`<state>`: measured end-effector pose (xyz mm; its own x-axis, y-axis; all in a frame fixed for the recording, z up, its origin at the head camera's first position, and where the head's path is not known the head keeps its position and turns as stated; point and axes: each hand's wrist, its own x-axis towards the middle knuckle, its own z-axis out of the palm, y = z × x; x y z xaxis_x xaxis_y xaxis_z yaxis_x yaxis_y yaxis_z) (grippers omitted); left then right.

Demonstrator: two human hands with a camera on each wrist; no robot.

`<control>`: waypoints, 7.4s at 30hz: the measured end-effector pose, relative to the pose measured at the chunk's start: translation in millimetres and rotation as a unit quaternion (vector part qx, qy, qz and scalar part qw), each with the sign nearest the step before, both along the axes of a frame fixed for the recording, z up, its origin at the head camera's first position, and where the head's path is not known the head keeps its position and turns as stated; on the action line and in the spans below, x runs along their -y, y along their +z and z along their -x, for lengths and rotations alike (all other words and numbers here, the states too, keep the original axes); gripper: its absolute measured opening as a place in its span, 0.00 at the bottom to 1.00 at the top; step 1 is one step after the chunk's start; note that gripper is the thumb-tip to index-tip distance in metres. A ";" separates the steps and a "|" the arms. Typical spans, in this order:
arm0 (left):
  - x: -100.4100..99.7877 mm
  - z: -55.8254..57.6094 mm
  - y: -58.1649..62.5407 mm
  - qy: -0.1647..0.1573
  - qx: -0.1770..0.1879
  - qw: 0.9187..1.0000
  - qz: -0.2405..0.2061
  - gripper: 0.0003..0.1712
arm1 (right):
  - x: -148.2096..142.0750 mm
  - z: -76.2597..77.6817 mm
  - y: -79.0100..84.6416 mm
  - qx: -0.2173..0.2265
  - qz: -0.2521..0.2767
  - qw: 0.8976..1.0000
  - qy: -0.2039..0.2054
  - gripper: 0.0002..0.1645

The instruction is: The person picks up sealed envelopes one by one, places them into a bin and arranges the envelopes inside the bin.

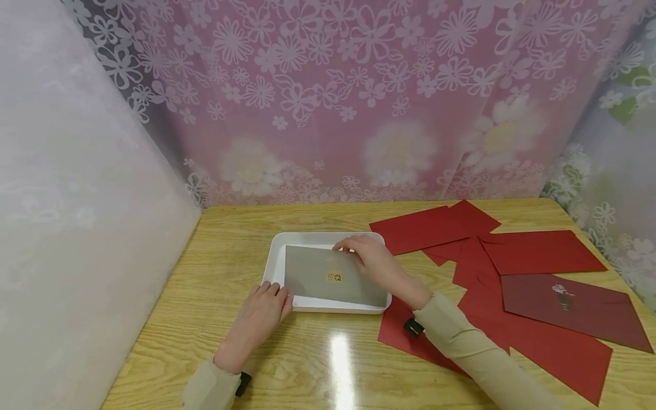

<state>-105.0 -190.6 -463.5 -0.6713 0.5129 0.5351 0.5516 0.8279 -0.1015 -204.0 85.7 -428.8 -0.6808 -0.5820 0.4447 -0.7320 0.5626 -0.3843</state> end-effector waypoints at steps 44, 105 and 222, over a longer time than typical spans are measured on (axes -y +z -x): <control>-2.1 -2.1 1.8 0.020 0.009 1.000 0.009 0.19 | -112.6 -50.1 39.8 -0.091 -0.021 0.986 -0.138 0.11; -2.9 -0.5 1.6 0.006 -0.009 1.000 0.008 0.20 | -186.0 -101.7 -0.8 0.205 -0.124 0.955 -0.175 0.12; -4.3 -0.8 -1.7 0.045 0.051 0.997 0.025 0.19 | -78.1 -28.8 11.5 -0.232 -0.036 0.971 -0.040 0.11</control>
<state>-104.2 -186.3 -465.2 -0.7658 0.4728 0.4360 0.4849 0.8698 -0.0915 -175.2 163.8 -417.3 -0.4611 -0.5765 0.6745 -0.7695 0.6383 0.0195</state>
